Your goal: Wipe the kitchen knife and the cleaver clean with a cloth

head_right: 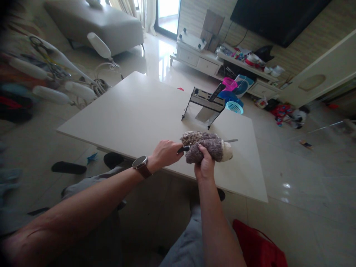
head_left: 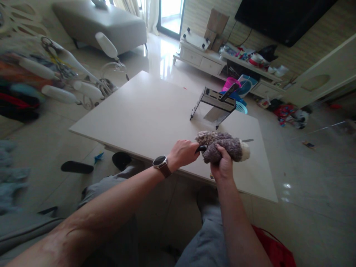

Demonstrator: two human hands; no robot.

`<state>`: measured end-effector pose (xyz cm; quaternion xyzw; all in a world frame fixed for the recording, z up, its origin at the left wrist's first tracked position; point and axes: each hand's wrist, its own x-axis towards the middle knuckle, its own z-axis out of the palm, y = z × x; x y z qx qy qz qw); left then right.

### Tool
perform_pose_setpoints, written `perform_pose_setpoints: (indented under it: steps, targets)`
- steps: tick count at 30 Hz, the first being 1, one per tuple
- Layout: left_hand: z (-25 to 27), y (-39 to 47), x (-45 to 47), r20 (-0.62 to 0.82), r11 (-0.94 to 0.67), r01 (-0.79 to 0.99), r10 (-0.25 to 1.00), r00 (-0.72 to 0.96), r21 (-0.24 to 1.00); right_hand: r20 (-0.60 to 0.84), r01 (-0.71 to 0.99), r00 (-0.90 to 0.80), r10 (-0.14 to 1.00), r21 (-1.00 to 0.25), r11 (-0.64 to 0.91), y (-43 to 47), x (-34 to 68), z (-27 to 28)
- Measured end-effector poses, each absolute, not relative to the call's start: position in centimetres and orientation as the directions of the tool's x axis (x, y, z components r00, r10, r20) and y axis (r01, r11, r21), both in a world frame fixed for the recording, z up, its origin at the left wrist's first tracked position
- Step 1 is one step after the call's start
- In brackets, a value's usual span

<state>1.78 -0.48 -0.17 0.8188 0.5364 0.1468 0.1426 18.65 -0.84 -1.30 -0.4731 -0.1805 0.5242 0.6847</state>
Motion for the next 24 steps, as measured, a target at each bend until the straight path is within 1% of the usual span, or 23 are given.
perform_pose_setpoints:
  steps: [3,6,11,13,17,20,22,24]
  targets:
    - [-0.1,-0.6,2.3,0.090,-0.388,0.825,0.918,0.387,0.411,-0.268,-0.526,0.429,0.863,-0.850,-0.002,-1.3,16.7,-1.7]
    - [0.0,-0.5,2.4,0.100,-0.387,0.823,0.919,0.382,0.416,-0.283,-0.532,0.477,0.832,-0.847,0.017,-1.1,17.0,-1.6]
    - [0.4,-0.3,1.7,0.090,-0.370,0.830,0.926,0.367,0.417,-0.228,-0.528,0.533,0.815,-0.842,0.110,-0.2,19.8,-0.5]
    - [0.6,-0.3,1.3,0.091,-0.383,0.824,0.920,0.382,0.418,-0.231,-0.531,0.596,0.769,-0.832,0.161,0.3,21.7,-0.1]
    - [0.7,-0.2,0.6,0.075,-0.392,0.807,0.912,0.403,0.441,-0.289,-0.542,0.695,0.658,-0.812,0.216,1.2,26.1,0.3]
    - [0.6,-0.1,0.2,0.046,-0.373,0.786,0.913,0.405,0.494,-0.263,-0.502,0.749,0.608,-0.824,0.262,1.4,28.4,0.2]
    - [0.5,0.0,0.0,0.024,-0.339,0.770,0.921,0.389,0.541,-0.250,-0.490,0.749,0.613,-0.832,0.259,1.3,28.8,0.1]
    - [0.4,0.1,0.0,-0.001,-0.292,0.754,0.932,0.362,0.588,-0.243,-0.497,0.713,0.657,-0.837,0.229,1.1,28.2,0.1]
